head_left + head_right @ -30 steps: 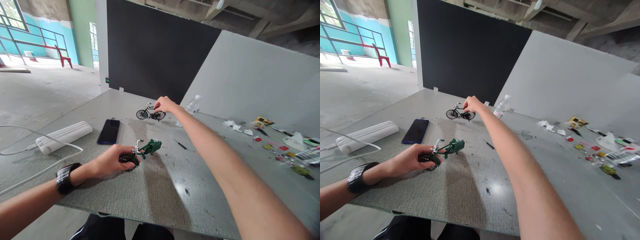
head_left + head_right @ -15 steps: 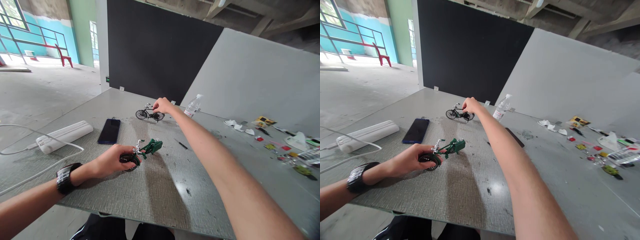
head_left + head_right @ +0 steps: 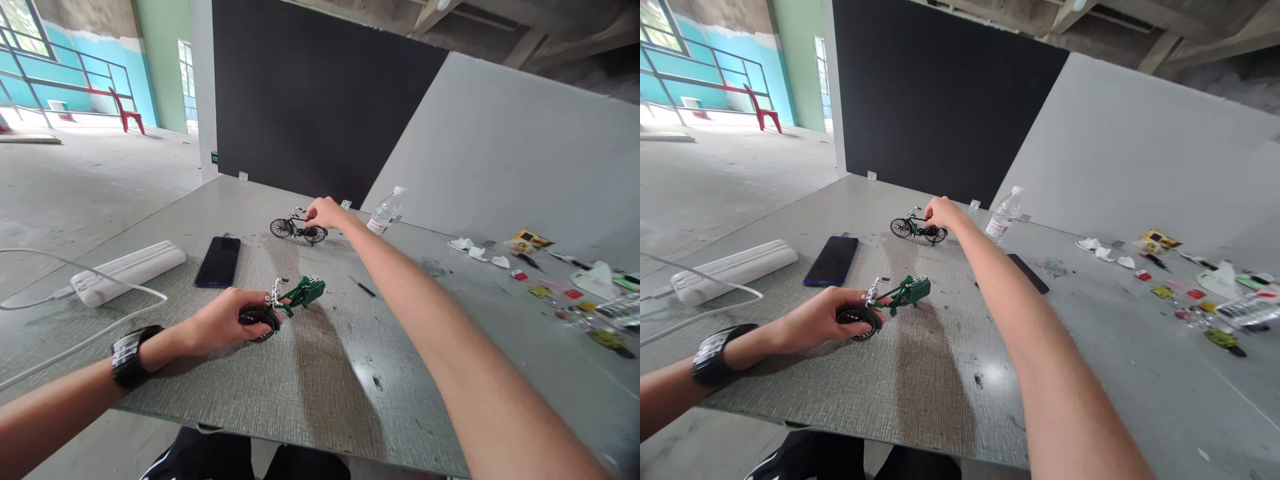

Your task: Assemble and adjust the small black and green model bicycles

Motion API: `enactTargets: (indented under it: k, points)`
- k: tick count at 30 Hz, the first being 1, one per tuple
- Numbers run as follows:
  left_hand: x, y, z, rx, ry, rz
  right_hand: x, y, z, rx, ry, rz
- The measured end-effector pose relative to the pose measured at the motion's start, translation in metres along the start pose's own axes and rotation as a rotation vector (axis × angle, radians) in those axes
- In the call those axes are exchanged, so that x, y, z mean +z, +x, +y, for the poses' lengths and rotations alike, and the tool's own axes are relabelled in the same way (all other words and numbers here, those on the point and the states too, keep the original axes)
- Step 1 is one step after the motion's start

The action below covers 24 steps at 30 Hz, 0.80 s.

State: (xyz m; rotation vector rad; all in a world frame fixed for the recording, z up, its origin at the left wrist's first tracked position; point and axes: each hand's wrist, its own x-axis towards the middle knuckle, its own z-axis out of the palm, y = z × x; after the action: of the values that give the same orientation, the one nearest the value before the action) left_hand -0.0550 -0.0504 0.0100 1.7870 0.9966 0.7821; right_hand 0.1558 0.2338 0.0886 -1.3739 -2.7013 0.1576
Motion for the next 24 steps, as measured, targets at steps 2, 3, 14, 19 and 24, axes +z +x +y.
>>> enactTargets:
  k: [2,3,14,19,24]
  points:
    - [0.0,0.0,0.0,-0.002,-0.01,-0.004,0.001,-0.001,0.001,-0.011,0.007,0.004]
    - [0.0,0.0,0.0,-0.001,-0.011,-0.004,0.001,-0.001,0.001,-0.017,0.009,0.006]
    - [0.0,0.0,0.001,0.007,-0.007,-0.003,0.0,-0.004,-0.001,-0.036,-0.019,0.012]
    - [0.0,0.001,0.001,-0.003,-0.016,-0.016,-0.004,-0.009,-0.001,0.001,-0.004,0.0]
    - [0.001,0.0,0.002,-0.004,-0.015,-0.01,-0.017,-0.023,0.018,0.06,0.044,-0.029]
